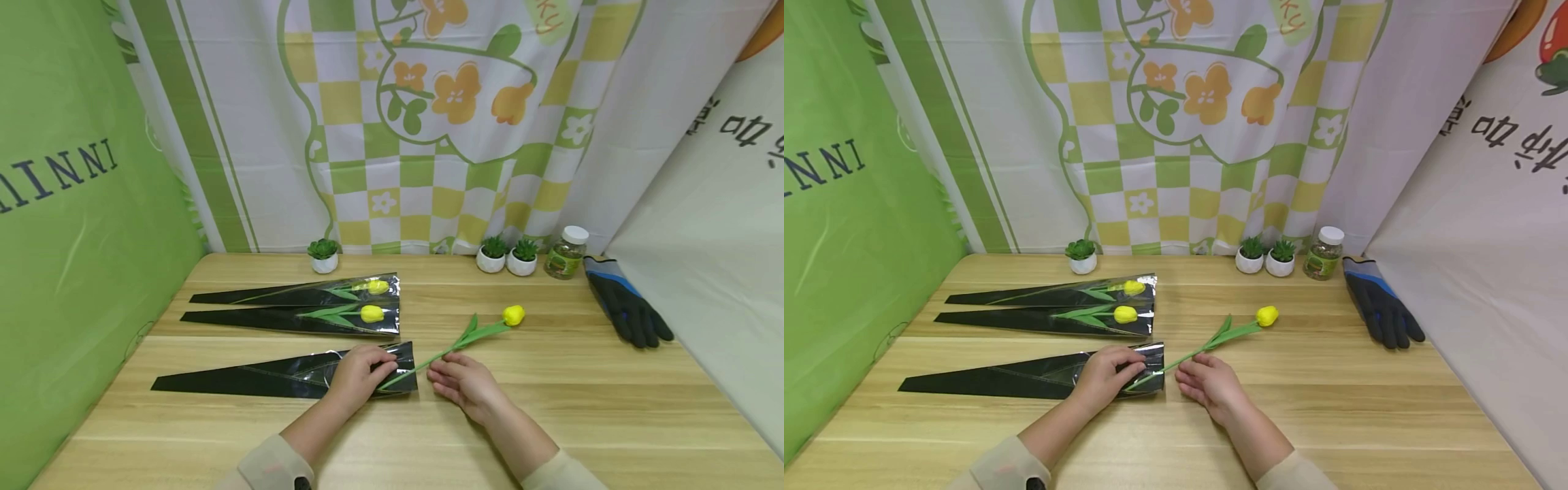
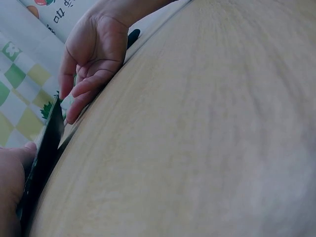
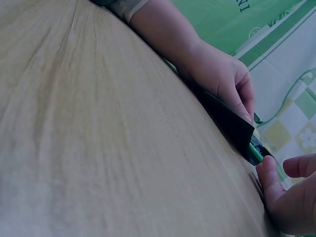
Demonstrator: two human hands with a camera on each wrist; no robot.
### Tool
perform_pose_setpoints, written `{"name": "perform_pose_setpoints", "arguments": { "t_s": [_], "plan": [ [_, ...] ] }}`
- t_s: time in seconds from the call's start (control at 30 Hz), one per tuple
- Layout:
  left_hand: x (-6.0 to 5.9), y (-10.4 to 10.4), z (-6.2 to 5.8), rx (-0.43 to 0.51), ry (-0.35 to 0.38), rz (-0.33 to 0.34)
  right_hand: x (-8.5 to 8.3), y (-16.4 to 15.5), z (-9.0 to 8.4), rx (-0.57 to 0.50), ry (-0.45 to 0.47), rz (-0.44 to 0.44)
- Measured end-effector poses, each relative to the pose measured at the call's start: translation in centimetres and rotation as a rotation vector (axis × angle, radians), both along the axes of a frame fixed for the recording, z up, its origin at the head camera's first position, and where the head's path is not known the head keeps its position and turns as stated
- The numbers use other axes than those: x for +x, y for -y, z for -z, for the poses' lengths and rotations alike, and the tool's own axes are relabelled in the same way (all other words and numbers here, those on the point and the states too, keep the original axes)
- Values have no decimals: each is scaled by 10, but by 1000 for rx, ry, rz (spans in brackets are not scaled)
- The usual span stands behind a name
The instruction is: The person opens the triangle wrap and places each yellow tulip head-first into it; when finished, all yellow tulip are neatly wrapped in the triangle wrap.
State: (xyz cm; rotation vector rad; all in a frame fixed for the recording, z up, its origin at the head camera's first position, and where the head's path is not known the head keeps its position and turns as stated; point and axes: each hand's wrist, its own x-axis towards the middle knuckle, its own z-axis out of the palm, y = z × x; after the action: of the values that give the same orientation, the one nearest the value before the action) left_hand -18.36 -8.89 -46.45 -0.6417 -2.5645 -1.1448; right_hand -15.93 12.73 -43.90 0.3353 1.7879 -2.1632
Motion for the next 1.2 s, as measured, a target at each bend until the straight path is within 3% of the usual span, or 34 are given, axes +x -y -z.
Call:
{"name": "perform_pose_setpoints", "arguments": {
  "t_s": [0.43, 0.53, 0.7, 0.77, 0.93, 1.03, 1.2],
  "plan": [
    [-1, 1, -1, -8, -16, -10, 3, -14, -6, 84, -2, -50],
    [-1, 2, -1, -10, -19, -10, -3, -21, -10, 266, -124, -83],
    [-2, 2, 1, -13, -23, -10, -24, -41, -19, 829, -448, -153],
    [-2, 2, 2, -14, -27, -11, -34, -50, -22, 988, -598, -197],
    [-3, 3, 5, -27, -37, -9, -56, -64, -21, 1176, -893, -328],
    [-3, 3, 7, -32, -44, -8, -64, -67, -21, 1255, -948, -427],
    [-3, 3, 7, -20, -41, -4, -72, -68, -25, 1327, -917, -566]
  ]
}}
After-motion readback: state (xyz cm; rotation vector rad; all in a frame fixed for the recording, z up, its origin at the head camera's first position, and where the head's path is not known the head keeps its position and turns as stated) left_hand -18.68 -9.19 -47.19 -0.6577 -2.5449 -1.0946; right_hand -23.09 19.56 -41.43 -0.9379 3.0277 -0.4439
